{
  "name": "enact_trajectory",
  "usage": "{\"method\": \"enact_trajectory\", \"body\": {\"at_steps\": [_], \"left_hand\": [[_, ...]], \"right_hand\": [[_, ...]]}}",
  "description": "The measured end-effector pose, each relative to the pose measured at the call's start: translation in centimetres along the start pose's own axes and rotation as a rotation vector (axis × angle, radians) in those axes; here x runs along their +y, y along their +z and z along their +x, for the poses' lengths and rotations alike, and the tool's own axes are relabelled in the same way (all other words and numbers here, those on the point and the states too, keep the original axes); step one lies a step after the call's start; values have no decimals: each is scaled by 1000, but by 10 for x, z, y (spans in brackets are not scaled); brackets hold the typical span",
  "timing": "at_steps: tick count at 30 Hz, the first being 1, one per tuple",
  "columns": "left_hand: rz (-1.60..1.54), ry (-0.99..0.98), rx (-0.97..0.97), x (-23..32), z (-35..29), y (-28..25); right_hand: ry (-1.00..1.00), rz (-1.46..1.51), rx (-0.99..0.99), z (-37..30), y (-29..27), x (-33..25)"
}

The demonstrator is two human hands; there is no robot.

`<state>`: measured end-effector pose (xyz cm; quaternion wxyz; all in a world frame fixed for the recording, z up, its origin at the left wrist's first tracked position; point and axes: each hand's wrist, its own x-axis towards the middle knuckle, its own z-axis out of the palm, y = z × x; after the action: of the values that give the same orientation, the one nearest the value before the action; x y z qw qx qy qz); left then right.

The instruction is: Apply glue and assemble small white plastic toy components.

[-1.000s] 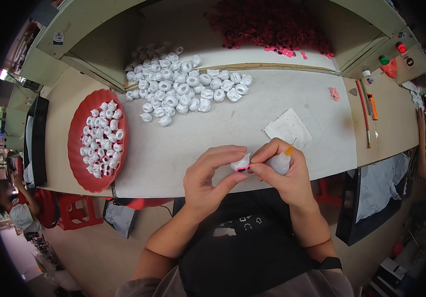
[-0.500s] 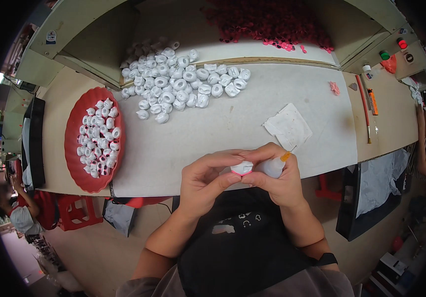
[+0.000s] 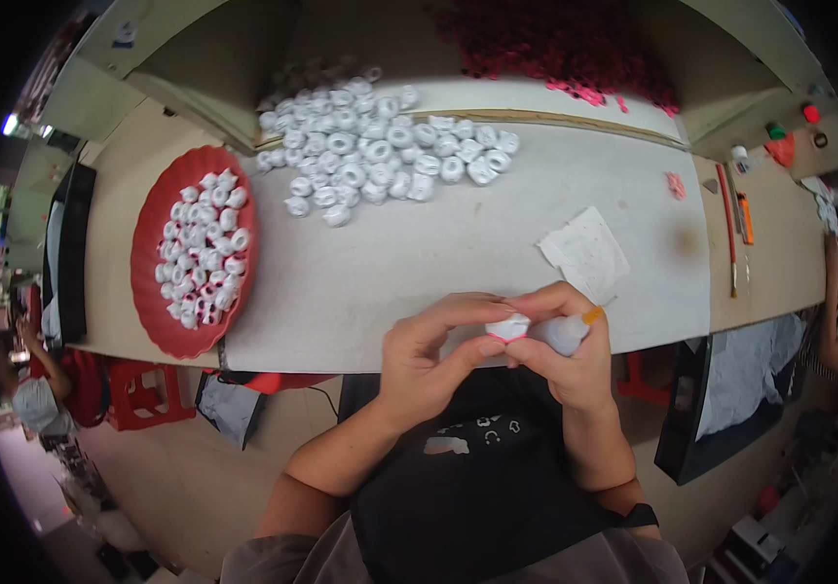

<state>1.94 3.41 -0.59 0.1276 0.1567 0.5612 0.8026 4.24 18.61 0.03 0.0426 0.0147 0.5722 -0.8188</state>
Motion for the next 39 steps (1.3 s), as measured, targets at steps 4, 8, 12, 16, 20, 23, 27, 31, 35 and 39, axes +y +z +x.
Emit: {"method": "enact_trajectory", "body": {"at_steps": [4, 8, 12, 16, 20, 23, 27, 31, 35, 39], "left_hand": [[-4, -14, -66, 6, -1, -1], [-127, 59, -139, 15, -9, -9], [-83, 218, -211, 14, -18, -26], [222, 245, 38, 30, -33, -66], [1058, 389, 513, 68, -37, -128], [1451, 333, 706, 88, -26, -133], [1407, 449, 127, 65, 40, -85], [1330, 600, -20, 7, 126, -16], [1688, 495, -127, -23, 166, -2], [1300, 480, -154, -14, 157, -3]], "right_hand": [[25, 79, 73, -4, 12, -7], [-37, 154, -43, -15, 15, -6], [12, 207, -54, -17, 39, -4], [188, 5, -275, 18, 69, 9], [66, -57, -273, 23, 50, -2], [8, -71, -222, 18, 18, -3], [-139, -19, -80, 6, -10, -7], [-154, -43, 36, -5, -12, -29], [-120, -32, 149, -17, -28, -32], [-159, -54, 225, -21, -38, -36]]}}
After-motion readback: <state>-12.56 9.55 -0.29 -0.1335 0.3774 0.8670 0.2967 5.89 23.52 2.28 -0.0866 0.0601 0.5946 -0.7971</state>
